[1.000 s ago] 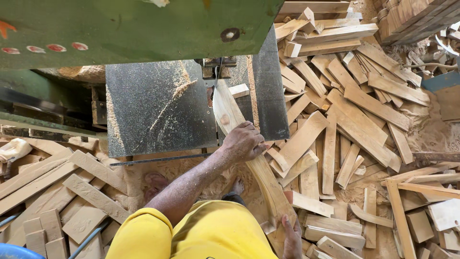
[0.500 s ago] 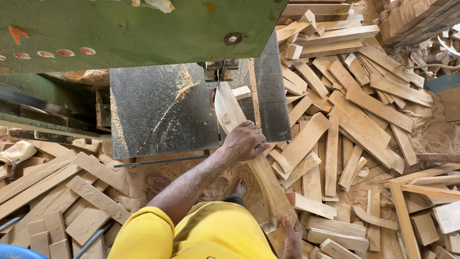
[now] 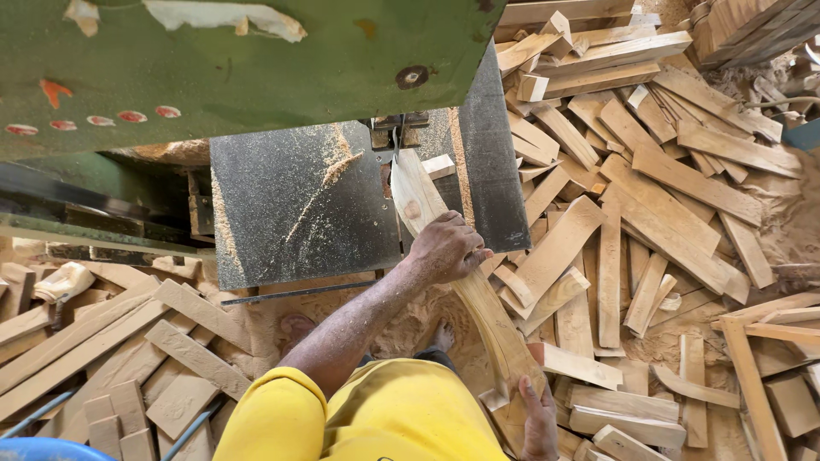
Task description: The person cuts curved wooden workpieces on a bandsaw, guiding each piece by hand along the blade to trim its edges. They reposition and turn the pieces to cut along marked lines, then set the cut pieces aside and pick up the next workpiece.
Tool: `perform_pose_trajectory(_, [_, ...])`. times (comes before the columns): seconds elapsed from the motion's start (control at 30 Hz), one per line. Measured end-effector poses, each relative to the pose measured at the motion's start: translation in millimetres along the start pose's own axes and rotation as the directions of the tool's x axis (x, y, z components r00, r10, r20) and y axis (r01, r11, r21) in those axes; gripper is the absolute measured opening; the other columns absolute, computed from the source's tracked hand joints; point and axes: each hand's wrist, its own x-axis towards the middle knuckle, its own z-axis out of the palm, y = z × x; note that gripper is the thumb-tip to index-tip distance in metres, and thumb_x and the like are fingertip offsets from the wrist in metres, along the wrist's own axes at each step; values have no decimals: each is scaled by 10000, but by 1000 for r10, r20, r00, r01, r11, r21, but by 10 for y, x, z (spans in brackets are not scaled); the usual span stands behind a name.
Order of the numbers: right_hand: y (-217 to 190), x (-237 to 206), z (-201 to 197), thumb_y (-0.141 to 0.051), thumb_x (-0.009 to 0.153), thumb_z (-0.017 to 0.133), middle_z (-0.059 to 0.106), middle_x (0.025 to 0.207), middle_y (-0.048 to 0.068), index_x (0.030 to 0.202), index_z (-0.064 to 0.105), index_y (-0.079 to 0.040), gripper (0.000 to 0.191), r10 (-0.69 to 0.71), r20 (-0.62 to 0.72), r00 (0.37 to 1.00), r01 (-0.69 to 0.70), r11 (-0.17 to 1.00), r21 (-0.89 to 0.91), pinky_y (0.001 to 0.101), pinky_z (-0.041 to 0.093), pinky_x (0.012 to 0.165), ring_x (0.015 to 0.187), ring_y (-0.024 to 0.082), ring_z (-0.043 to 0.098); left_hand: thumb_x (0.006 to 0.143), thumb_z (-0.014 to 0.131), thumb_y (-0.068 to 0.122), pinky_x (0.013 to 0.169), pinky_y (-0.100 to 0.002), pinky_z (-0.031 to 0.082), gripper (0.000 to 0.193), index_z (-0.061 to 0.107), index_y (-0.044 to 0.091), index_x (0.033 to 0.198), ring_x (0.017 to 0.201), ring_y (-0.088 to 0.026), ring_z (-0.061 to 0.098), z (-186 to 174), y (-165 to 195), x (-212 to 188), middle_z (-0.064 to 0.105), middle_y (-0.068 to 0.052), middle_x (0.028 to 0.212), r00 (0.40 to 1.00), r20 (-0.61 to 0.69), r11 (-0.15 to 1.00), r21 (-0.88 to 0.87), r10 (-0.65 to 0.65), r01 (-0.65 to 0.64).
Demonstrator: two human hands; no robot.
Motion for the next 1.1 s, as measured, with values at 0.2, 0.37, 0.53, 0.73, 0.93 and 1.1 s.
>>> perform_pose_trajectory(0.2, [-9,20,18,-296,910,691,677,1300,72,1417,601,-60,566,-23,46,999,21,998,58,364,410,1074,1214,194,589,1007,615,439,976,-412,481,416,762,88,841,845,-248,670,-23,-13,12,703,-68,753,999,-53,999,-37,7,-9])
perform_pose_trajectory(0.37, [34,68,4,-302,913,696,677,1289,57,1410,597,-46,567,-72,86,994,64,993,99,330,425,1043,1187,167,594,1010,615,435,1007,-420,480,412,756,101,815,853,-250,676,-25,-32,25,708,-66,748,999,-42,1000,-6,4,-4])
perform_pose_trajectory(0.53, [50,97,-6,-321,918,701,685,1257,75,1402,605,-39,569,-62,65,996,59,997,50,328,426,1049,1172,173,602,1008,603,444,1017,-421,477,397,750,115,842,868,-239,677,-17,-53,50,711,-54,757,999,-48,1000,-4,6,-6])
perform_pose_trajectory(0.73, [84,170,-17,-286,938,690,690,1261,68,1403,613,-34,535,-114,105,988,109,993,51,312,429,1049,1163,158,607,1020,597,450,1004,-415,481,397,753,119,866,881,-246,674,-33,-70,60,721,-53,781,999,-35,1000,5,-8,8])
perform_pose_trajectory(0.93, [177,260,-35,-233,948,671,693,1281,41,1394,614,-34,492,-137,129,982,122,986,114,298,441,1028,1158,133,617,1010,606,442,980,-412,488,384,760,120,870,888,-252,679,-43,-102,72,734,-60,807,998,-56,1000,16,4,-3])
perform_pose_trajectory(1.1, [222,346,-63,-255,962,684,694,1270,44,1380,643,-13,484,-146,117,982,139,988,65,289,413,1032,1170,131,595,1019,610,430,1007,-418,495,381,758,116,863,899,-251,685,-23,-139,91,732,-69,806,996,-89,999,29,20,-18])
